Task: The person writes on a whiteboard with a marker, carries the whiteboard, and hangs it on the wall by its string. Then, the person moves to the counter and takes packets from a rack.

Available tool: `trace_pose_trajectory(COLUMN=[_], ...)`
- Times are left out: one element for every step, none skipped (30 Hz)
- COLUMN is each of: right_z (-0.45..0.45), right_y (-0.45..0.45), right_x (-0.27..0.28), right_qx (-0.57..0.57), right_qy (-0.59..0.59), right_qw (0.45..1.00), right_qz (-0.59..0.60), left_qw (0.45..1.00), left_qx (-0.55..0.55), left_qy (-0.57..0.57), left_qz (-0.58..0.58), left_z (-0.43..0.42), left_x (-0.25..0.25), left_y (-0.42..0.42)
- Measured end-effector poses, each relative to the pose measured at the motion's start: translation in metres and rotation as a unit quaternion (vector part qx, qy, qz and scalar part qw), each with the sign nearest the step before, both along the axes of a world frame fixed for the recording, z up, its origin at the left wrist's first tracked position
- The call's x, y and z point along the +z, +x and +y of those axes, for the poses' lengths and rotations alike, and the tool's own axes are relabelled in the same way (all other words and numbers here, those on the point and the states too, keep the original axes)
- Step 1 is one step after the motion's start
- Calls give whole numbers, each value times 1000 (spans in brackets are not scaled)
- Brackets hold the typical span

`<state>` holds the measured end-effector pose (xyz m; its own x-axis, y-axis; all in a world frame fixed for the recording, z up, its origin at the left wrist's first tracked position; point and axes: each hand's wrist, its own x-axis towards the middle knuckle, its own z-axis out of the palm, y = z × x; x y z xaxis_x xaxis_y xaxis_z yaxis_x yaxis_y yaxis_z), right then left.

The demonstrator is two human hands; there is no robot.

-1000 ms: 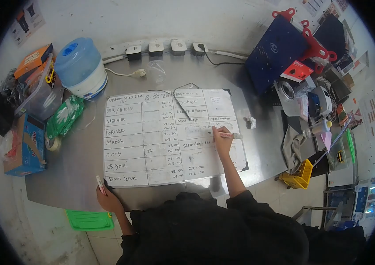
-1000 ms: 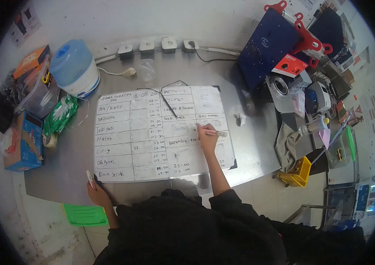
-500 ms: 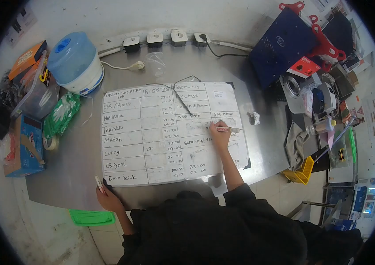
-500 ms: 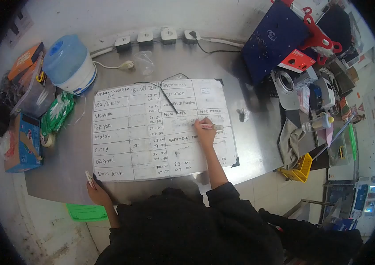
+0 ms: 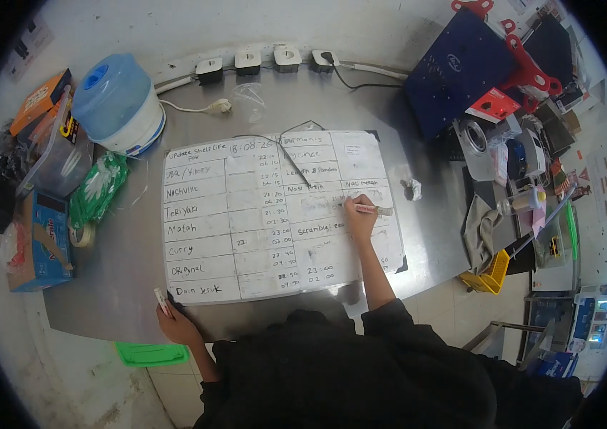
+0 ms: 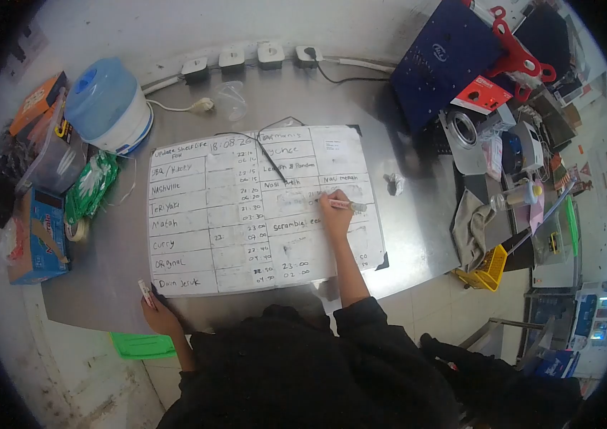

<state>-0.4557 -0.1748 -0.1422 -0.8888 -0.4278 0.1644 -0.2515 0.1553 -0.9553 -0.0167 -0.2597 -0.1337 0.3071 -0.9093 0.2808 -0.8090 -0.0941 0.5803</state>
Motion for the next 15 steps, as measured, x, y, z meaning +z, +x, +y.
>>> trace_pose_trajectory(right_z=[-1, 0, 2, 3, 3, 3, 3, 1, 0, -1, 0, 1, 0, 0, 0], right_y=[0, -1, -2, -3, -2, -2, -2, -1, -1, 0, 1, 2, 2, 1, 1], right_x=[-1, -3, -5, -7, -6, -5, -4, -4, -4, -3, -1, 1, 3, 1, 0], right_qx=[-1, -2, -5, -7, -8, -5, -2, -2, -6, -11, -11, -32, -52, -52, -59], right_qy=[2, 2, 6, 10, 10, 14, 17, 17, 6, -3, -3, -12, -23, -25, -28], right_qw=[1000, 1000, 1000, 1000, 1000, 1000, 1000, 1000, 1000, 1000, 1000, 999, 998, 998, 998], right_qz=[-1, -2, 3, 9, 9, 9, 10, 10, 9, 8, 7, 13, 20, 20, 15], left_qw=[1000, 1000, 1000, 1000, 1000, 1000, 1000, 1000, 1000, 1000, 1000, 1000, 1000, 1000, 1000], left_qx=[0, 0, -6, -11, -11, -9, -6, -6, -4, -3, -3, 3, 10, 10, 6], left_qy=[-1, -1, 6, 12, 12, 4, -5, -6, -1, 5, 5, 7, 8, 6, 1], left_qz=[7, 7, 12, 17, 16, 8, 0, 0, 3, 6, 5, -3, -10, -10, -12], left_z=[0, 0, 0, 0, 0, 0, 0, -1, -1, 0, 1, 1, 0, -1, -1], left_x=[1, 3, 5, 6, 4, 0, -2, -1, 0, 0, 1, 1, 2, 1, -1], left_y=[-1, -1, -1, -1, -1, 1, 2, 2, 1, 1, 0, -1, -1, -1, -1])
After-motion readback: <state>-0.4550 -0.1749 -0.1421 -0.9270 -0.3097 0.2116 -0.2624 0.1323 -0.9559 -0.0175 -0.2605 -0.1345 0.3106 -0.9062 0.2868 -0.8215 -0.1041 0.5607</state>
